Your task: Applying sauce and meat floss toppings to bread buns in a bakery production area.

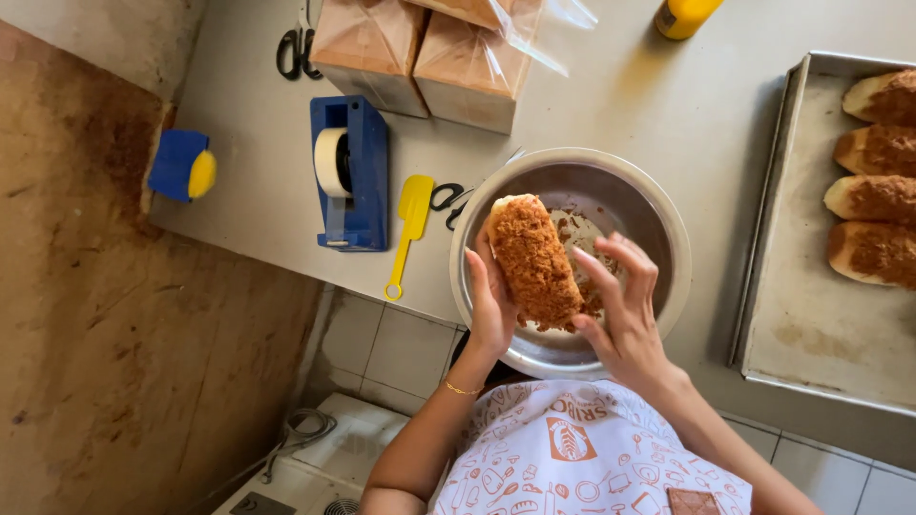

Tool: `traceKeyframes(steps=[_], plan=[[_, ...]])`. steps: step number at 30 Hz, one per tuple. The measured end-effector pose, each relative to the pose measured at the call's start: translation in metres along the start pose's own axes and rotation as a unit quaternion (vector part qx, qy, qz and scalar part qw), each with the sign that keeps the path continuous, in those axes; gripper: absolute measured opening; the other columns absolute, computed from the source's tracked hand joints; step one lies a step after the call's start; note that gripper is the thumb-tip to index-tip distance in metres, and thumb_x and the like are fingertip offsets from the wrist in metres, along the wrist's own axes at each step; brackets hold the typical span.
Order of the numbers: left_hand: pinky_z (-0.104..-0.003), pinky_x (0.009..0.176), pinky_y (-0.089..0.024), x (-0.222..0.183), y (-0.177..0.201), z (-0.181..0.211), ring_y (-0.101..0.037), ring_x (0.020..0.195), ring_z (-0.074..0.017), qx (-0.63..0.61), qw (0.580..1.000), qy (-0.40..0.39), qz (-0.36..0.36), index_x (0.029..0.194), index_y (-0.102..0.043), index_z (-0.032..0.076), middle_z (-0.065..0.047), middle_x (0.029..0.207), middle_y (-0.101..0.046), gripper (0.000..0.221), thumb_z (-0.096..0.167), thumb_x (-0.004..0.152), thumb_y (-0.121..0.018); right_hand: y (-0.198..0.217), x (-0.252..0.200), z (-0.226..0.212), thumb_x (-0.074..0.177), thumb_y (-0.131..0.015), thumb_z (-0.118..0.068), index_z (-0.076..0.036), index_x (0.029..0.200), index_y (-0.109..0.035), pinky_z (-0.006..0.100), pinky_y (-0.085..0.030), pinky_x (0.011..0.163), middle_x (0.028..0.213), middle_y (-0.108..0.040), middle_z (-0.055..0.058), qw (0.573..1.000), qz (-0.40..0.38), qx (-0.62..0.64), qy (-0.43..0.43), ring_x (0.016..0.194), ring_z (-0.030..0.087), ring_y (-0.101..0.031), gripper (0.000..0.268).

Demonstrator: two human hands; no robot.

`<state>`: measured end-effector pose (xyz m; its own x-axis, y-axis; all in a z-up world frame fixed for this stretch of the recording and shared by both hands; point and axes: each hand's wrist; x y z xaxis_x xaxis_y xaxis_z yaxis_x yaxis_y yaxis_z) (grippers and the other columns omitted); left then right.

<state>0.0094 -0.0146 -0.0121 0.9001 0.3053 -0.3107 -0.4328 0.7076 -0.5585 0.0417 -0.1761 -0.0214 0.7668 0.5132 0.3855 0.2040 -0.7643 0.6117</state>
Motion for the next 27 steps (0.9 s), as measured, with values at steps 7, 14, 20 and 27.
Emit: traceKeyframes(steps=[7, 14, 20, 27], plan=[[-0.055, 0.123, -0.022, 0.005, 0.014, -0.014, -0.023, 0.151, -0.0368, 0.013, 0.999, 0.005, -0.047, 0.162, -0.014, 0.031, -0.016, 0.164, -0.026, 0.075, 0.072, 0.099, -0.015, 0.004, 0.03, -0.006, 0.1, -0.025, -0.069, -0.029, 0.154, -0.048, 0.053, -0.01, 0.122, 0.154, -0.028, 0.013, 0.991, -0.052, -0.119, 0.038, 0.151, 0.039, -0.013, 0.07], [-0.062, 0.119, -0.022, 0.0, 0.0, -0.001, -0.026, 0.15, -0.0436, 0.035, 0.998, 0.011, -0.051, 0.161, -0.019, 0.03, -0.022, 0.161, -0.03, 0.078, 0.074, 0.097, -0.011, 0.0, 0.028, 0.003, 0.099, -0.027, -0.069, -0.026, 0.159, -0.039, 0.052, -0.005, 0.121, 0.158, -0.023, 0.016, 0.994, -0.073, -0.081, -0.001, 0.152, 0.038, -0.006, 0.074], [-0.065, 0.118, -0.022, 0.002, 0.0, 0.003, -0.027, 0.148, -0.046, 0.055, 0.997, 0.03, -0.048, 0.16, -0.02, 0.03, -0.023, 0.16, -0.031, 0.08, 0.075, 0.095, -0.011, 0.0, 0.026, 0.007, 0.101, -0.029, -0.066, -0.017, 0.162, -0.032, 0.053, -0.005, 0.121, 0.16, -0.024, 0.017, 0.991, -0.092, -0.097, 0.004, 0.153, 0.041, -0.008, 0.079], [-0.061, 0.121, -0.017, 0.004, 0.006, -0.003, -0.019, 0.152, -0.0426, 0.048, 0.996, 0.034, -0.07, 0.162, -0.017, 0.031, -0.019, 0.165, -0.023, 0.081, 0.077, 0.095, -0.011, 0.005, 0.041, 0.004, 0.1, -0.029, -0.068, -0.014, 0.163, -0.027, 0.053, -0.005, 0.121, 0.159, -0.022, 0.019, 0.993, -0.082, -0.09, -0.005, 0.153, 0.042, -0.008, 0.083]])
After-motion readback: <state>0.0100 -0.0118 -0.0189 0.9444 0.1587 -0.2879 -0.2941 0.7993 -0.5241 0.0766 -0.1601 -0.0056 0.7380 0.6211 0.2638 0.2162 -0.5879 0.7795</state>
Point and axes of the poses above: each hand's wrist, its own x-axis towards the middle knuckle, its own y-axis out of the back of the hand, z = x × y
